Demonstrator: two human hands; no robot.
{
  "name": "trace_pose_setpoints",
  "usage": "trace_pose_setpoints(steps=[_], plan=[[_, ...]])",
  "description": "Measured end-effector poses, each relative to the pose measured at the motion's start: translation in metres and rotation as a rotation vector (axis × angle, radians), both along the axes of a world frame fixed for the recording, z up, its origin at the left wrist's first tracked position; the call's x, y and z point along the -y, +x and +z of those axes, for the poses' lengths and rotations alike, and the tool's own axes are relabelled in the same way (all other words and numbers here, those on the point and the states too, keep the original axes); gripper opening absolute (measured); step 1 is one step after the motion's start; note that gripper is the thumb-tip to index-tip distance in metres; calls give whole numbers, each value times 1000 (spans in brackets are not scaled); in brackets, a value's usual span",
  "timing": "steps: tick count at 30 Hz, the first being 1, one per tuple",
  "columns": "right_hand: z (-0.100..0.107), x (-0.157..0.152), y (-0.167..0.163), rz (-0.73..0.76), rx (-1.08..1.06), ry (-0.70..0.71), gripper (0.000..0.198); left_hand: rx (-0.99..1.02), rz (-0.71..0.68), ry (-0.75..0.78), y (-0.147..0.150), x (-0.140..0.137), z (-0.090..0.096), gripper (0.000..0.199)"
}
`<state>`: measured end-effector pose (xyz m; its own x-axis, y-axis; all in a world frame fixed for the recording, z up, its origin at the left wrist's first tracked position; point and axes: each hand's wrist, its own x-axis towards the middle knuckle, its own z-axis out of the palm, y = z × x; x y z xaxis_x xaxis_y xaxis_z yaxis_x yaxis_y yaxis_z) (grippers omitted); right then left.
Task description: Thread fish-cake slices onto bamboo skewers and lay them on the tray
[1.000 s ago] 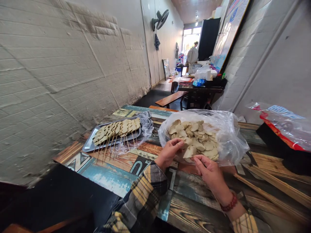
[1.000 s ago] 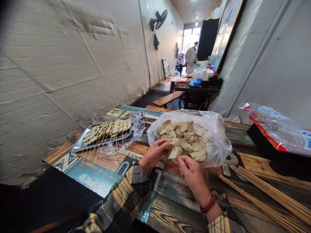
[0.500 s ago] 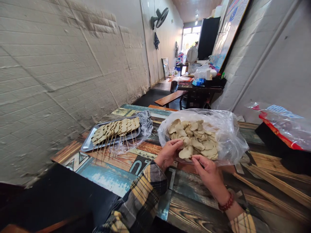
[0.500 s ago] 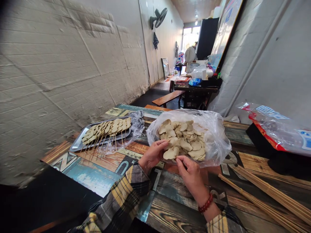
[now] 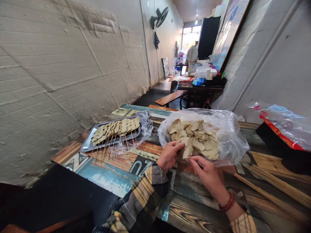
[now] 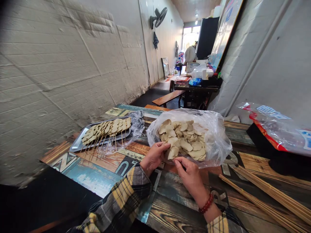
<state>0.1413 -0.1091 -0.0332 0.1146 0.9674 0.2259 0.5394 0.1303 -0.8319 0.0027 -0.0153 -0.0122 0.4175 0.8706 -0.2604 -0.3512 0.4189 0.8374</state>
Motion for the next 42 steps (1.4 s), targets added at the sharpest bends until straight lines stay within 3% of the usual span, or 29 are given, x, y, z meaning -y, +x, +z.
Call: trace_pose_setpoints(steps=[13,21,31,35,42], plan=[[-7,1,0,-49,183,95,36,-98,66,25,6,3,-7,42],[12,5,-6,-104,203,92,41,-89,49,8,6,5,-6,42],[7,0,-3,-96,111,39,41,-64,4,20,6,6,-3,41],[7,0,-2,-29,28,-14,43,-69,41,19,1,1,0,43],[10,3,-4,-81,35,30,41,-54,14,13,1,1,0,44]])
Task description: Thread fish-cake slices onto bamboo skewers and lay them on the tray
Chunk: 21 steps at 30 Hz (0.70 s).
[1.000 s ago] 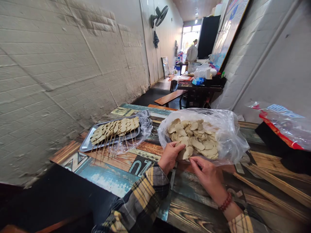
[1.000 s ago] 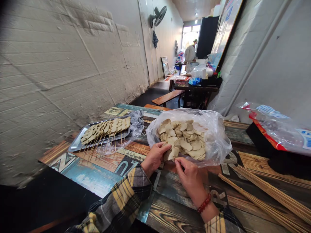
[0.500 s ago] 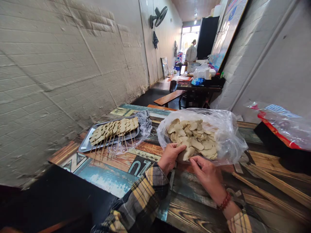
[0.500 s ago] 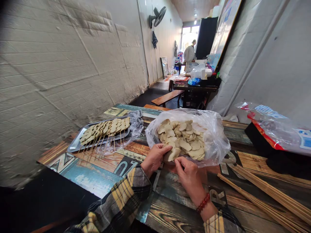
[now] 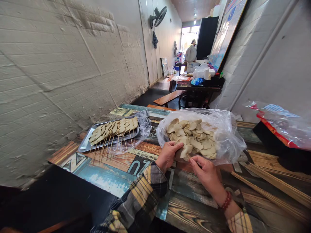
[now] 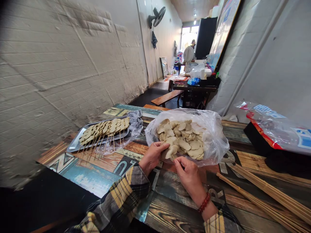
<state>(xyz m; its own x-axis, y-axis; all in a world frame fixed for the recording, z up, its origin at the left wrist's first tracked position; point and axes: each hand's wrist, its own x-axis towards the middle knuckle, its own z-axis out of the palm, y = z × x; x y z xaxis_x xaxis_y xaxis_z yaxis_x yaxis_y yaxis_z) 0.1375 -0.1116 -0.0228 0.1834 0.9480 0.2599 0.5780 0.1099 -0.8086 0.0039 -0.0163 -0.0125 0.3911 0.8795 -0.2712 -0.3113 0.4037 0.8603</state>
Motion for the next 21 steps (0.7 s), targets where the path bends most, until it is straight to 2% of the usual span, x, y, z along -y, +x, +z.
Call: trace_pose_setpoints(steps=[9,14,16,18,21], plan=[[3,-1,0,-4,-11,-23,37,-27,-32,41,4,5,-3,42],[-1,-3,7,-26,-63,-50,37,-43,-75,93,1,3,3,42],[-3,-4,14,-65,-111,-48,37,-38,-37,135,-4,-3,6,44],[-5,-5,23,-112,-174,-23,37,-47,62,192,-9,-10,7,45],[-4,-7,35,-165,-268,18,39,-152,170,322,-15,-21,3,32]])
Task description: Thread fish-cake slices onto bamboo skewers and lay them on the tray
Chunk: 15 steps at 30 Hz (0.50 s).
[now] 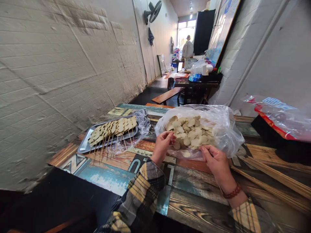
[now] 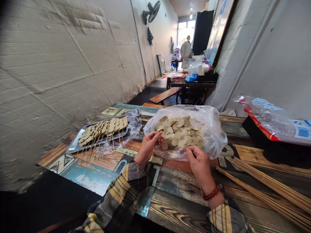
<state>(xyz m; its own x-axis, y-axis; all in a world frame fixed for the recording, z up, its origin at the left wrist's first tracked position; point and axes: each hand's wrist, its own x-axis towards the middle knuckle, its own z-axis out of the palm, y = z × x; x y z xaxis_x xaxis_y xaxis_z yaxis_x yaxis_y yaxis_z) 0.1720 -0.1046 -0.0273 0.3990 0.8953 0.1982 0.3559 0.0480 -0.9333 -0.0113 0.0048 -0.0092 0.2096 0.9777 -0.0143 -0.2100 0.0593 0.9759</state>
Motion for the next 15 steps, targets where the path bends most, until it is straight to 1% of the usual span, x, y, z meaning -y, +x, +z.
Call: trace_pose_setpoints(steps=[2,5,7,8,10,12,15], plan=[[1,-1,4,-11,-60,19,40,-170,38,123,-2,-5,-4,22],[0,-1,4,7,-101,16,38,-562,63,394,-4,-6,-9,11],[-2,-1,2,22,-90,-4,37,-798,21,561,-5,-4,-11,11],[-3,-1,1,29,-82,-14,36,-883,-10,623,-5,-2,-12,13],[-3,-1,-1,50,-74,-25,36,-999,-62,704,-5,1,-12,14],[-2,-1,-2,74,-76,-28,36,-1052,-72,743,-5,3,-12,12],[0,-1,-2,86,-68,-37,35,-1014,-54,730,-5,1,-13,8]])
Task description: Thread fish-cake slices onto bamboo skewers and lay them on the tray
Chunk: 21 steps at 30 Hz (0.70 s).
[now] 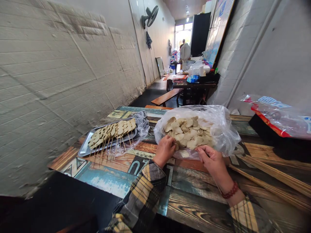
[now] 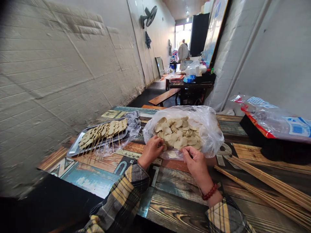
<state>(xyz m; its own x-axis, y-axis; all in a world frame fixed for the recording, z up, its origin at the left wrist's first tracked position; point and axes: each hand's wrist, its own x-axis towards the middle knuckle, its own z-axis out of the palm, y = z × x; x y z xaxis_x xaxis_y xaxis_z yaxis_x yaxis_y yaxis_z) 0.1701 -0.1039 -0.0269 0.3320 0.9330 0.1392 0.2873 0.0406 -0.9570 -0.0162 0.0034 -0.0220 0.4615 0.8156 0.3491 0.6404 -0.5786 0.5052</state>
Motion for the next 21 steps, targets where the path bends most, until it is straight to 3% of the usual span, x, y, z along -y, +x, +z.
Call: trace_pose_setpoints(steps=[3,8,11,15,21], plan=[[2,1,-1,11,-3,1,34,194,25,-134,0,-7,-1,6],[3,5,-4,52,-18,-10,34,700,58,-496,-2,-13,1,15],[7,6,-1,-2,-44,-15,34,799,36,-586,0,-12,1,21],[16,5,7,-104,-170,29,34,544,-12,-439,3,-10,-3,13],[25,2,5,-137,-278,76,34,70,44,23,10,-1,0,17]])
